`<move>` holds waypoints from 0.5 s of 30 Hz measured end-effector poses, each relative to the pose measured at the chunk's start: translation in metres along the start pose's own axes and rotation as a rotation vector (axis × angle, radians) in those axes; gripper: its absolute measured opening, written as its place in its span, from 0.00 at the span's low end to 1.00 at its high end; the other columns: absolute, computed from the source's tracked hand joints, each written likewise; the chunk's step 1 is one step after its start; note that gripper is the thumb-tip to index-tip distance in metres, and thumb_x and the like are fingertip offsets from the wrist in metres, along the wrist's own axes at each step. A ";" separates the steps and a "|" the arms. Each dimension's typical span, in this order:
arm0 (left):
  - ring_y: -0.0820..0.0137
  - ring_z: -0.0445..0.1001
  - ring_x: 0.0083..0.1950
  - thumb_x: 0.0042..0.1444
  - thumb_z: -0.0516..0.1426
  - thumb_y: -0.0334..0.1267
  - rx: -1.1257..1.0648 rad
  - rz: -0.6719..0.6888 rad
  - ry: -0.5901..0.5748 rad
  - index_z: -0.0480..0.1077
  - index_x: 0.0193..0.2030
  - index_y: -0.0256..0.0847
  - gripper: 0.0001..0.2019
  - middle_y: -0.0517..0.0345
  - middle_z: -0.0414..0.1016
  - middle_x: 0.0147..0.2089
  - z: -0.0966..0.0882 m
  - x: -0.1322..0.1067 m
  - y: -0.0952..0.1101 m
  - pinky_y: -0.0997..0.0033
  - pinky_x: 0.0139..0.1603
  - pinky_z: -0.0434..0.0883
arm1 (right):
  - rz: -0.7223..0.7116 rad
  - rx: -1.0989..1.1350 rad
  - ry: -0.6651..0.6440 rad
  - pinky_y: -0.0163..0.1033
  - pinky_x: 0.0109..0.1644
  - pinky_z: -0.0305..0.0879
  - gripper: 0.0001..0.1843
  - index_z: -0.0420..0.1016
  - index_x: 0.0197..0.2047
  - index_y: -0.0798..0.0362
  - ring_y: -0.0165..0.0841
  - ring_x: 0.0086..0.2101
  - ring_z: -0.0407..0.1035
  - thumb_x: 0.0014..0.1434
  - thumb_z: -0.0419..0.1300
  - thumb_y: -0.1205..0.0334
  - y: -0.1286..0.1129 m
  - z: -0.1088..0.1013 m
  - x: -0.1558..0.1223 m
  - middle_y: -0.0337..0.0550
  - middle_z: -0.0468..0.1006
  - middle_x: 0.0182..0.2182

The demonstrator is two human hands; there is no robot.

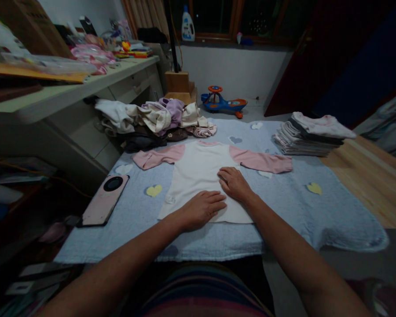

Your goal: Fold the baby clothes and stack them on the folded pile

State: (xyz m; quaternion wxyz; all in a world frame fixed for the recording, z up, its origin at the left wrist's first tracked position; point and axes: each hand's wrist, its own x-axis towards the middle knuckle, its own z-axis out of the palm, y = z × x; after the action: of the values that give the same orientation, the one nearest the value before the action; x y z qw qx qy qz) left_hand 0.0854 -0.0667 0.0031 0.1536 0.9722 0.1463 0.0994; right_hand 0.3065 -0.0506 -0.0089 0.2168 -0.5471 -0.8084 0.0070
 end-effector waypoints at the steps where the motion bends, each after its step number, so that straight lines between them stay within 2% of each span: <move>1: 0.62 0.61 0.69 0.68 0.49 0.38 0.010 -0.010 -0.020 0.66 0.63 0.46 0.18 0.54 0.64 0.69 -0.001 0.000 -0.002 0.56 0.66 0.60 | 0.000 0.002 0.000 0.49 0.58 0.60 0.14 0.75 0.50 0.54 0.43 0.52 0.65 0.61 0.57 0.66 0.000 0.000 0.000 0.53 0.75 0.53; 9: 0.64 0.53 0.73 0.70 0.47 0.42 0.005 -0.019 -0.046 0.62 0.67 0.49 0.20 0.59 0.59 0.71 0.000 -0.002 -0.016 0.58 0.69 0.54 | 0.045 -0.016 0.003 0.50 0.61 0.59 0.16 0.75 0.52 0.55 0.44 0.55 0.65 0.61 0.57 0.62 0.003 0.000 -0.002 0.55 0.73 0.56; 15: 0.63 0.57 0.72 0.68 0.50 0.40 -0.024 -0.008 -0.007 0.65 0.64 0.47 0.19 0.56 0.63 0.70 -0.001 0.000 -0.010 0.55 0.68 0.56 | 0.053 -0.045 -0.022 0.50 0.62 0.57 0.19 0.73 0.55 0.57 0.45 0.57 0.64 0.62 0.58 0.58 0.003 0.001 -0.002 0.57 0.71 0.58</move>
State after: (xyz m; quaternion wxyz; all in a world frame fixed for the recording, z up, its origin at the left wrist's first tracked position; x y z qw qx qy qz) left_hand 0.0833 -0.0576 0.0006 0.1662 0.9700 0.1485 0.0974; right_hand 0.3099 -0.0509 -0.0110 0.1953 -0.5731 -0.7959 0.0008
